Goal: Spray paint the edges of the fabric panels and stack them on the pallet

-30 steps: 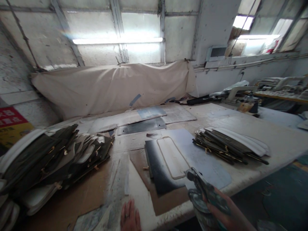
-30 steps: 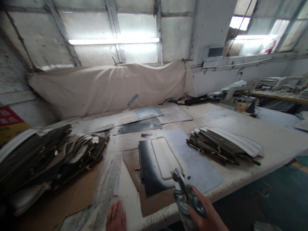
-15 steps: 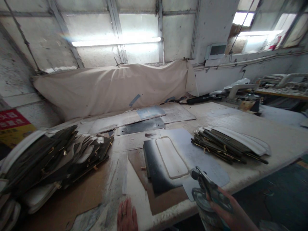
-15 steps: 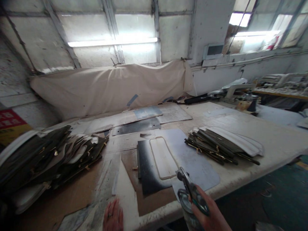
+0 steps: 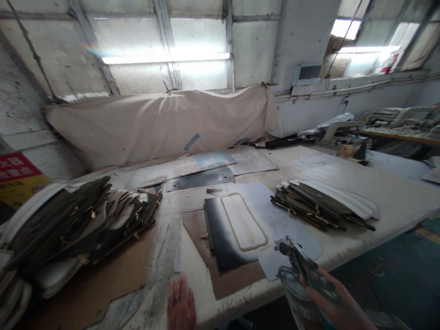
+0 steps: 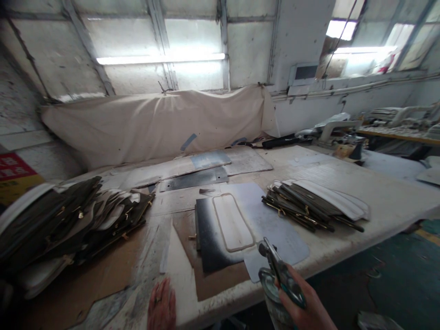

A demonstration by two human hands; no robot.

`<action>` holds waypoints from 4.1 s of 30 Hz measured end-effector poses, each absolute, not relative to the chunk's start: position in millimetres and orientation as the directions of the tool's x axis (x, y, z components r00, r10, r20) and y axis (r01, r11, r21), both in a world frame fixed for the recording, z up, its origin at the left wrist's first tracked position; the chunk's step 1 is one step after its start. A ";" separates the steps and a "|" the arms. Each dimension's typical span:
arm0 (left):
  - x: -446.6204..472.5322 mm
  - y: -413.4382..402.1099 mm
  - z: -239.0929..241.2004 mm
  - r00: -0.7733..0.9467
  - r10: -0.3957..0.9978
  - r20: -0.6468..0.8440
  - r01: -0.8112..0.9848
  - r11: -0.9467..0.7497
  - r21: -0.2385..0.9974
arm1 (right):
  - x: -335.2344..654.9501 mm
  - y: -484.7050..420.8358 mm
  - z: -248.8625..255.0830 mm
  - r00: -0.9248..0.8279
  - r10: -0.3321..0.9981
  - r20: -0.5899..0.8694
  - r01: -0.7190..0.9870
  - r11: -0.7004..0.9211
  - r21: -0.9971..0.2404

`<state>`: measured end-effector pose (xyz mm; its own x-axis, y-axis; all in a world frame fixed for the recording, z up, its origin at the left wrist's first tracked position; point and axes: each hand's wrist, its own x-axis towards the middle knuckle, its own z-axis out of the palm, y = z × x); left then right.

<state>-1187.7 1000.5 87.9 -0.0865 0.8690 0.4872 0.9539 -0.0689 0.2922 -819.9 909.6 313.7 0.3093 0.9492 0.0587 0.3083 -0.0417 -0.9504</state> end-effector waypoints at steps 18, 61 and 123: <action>-1191.9 992.9 85.9 -0.092 0.823 0.561 0.961 -0.074 0.267 | -860.3 895.5 317.3 0.122 0.990 0.070 0.422 0.013 -0.907; -1181.4 988.0 93.5 -0.015 0.768 0.640 0.992 -0.068 0.105 | -810.5 862.9 297.0 0.235 0.971 0.039 0.372 -0.053 -0.927; -1174.2 982.6 103.1 0.001 0.781 0.624 0.995 -0.063 0.077 | -805.5 837.6 289.4 0.208 0.978 0.005 0.398 -0.080 -0.914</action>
